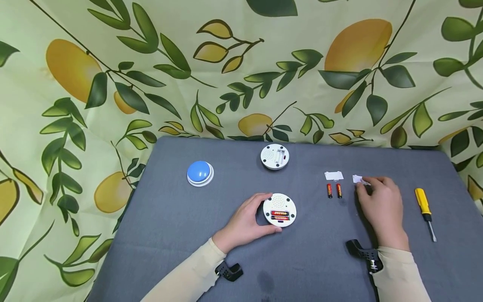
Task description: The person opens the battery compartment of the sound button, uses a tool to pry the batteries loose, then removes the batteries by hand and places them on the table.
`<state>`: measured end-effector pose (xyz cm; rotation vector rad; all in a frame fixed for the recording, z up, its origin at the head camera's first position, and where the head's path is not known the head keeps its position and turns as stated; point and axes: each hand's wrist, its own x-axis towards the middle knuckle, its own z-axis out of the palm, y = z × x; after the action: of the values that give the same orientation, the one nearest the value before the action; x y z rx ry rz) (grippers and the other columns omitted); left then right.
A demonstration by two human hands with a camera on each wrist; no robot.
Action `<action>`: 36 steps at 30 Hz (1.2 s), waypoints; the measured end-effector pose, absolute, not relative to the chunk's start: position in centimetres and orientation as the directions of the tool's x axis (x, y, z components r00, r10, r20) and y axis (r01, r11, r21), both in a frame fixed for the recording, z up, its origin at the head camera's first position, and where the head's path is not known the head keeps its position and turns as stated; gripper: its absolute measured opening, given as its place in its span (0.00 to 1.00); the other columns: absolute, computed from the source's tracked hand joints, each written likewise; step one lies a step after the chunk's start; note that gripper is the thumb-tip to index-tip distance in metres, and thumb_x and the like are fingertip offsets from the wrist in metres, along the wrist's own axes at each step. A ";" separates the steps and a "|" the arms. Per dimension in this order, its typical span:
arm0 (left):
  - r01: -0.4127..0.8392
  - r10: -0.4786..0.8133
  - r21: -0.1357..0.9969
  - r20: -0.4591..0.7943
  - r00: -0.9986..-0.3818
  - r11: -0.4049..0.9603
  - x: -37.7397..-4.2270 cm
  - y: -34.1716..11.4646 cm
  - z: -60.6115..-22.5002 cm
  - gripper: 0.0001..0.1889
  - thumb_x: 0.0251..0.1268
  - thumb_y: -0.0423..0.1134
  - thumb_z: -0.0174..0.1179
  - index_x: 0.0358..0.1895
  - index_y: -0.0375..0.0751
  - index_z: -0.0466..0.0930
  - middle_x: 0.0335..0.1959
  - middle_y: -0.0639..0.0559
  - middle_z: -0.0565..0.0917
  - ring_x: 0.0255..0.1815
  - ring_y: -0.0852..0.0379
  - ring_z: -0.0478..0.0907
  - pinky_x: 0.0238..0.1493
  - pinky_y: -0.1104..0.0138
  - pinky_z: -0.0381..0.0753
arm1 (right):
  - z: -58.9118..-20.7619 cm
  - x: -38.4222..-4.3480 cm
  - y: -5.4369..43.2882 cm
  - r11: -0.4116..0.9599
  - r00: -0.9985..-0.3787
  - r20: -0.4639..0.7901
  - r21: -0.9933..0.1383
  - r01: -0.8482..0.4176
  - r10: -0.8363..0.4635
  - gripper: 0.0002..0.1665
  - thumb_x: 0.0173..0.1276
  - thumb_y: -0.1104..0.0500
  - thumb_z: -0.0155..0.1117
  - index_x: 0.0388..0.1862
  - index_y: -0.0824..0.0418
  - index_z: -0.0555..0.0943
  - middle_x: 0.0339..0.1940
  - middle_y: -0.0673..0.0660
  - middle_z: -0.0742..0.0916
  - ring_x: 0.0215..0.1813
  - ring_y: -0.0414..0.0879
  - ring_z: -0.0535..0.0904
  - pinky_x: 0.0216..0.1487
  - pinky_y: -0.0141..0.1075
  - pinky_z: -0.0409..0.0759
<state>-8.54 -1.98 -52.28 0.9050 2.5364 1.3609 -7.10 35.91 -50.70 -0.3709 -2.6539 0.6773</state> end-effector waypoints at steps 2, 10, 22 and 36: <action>0.442 0.559 0.794 0.159 -0.814 0.417 -8.5 -2.0 -52.3 0.50 0.54 0.50 0.88 0.78 0.41 0.72 0.72 0.49 0.80 0.74 0.53 0.76 0.76 0.58 0.73 | -50.4 -7.2 35.3 0.840 -0.887 0.312 -0.525 0.138 0.341 0.19 0.78 0.61 0.66 0.57 0.76 0.86 0.54 0.77 0.82 0.56 0.76 0.76 0.59 0.69 0.70; 0.429 0.562 0.803 0.145 -0.814 0.413 -8.6 -2.0 -52.1 0.49 0.55 0.50 0.87 0.79 0.42 0.72 0.72 0.49 0.79 0.74 0.53 0.75 0.76 0.57 0.73 | -48.6 -7.5 31.9 0.830 -0.853 0.464 -0.554 -0.070 0.238 0.11 0.74 0.65 0.70 0.50 0.71 0.90 0.43 0.69 0.87 0.43 0.64 0.82 0.45 0.51 0.74; 0.421 0.569 0.800 0.123 -0.813 0.428 -8.6 -2.1 -52.1 0.48 0.57 0.51 0.86 0.79 0.43 0.71 0.73 0.50 0.78 0.73 0.54 0.75 0.76 0.56 0.73 | -47.1 -6.2 24.4 0.733 -0.874 0.456 -0.534 -0.422 -0.171 0.12 0.68 0.69 0.77 0.49 0.62 0.92 0.38 0.48 0.88 0.36 0.42 0.81 0.37 0.36 0.77; 0.424 0.559 0.799 0.135 -0.818 0.426 -8.7 -2.0 -52.4 0.49 0.56 0.52 0.86 0.78 0.45 0.70 0.72 0.51 0.78 0.73 0.55 0.75 0.75 0.57 0.73 | -44.7 -5.4 32.3 0.930 -0.961 0.252 -0.368 0.013 0.113 0.16 0.73 0.62 0.68 0.56 0.69 0.86 0.51 0.75 0.83 0.45 0.74 0.80 0.41 0.70 0.76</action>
<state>-8.69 -2.04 -52.36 0.8763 2.5220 1.3462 -5.36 32.31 -44.74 -0.0937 -2.8181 0.5344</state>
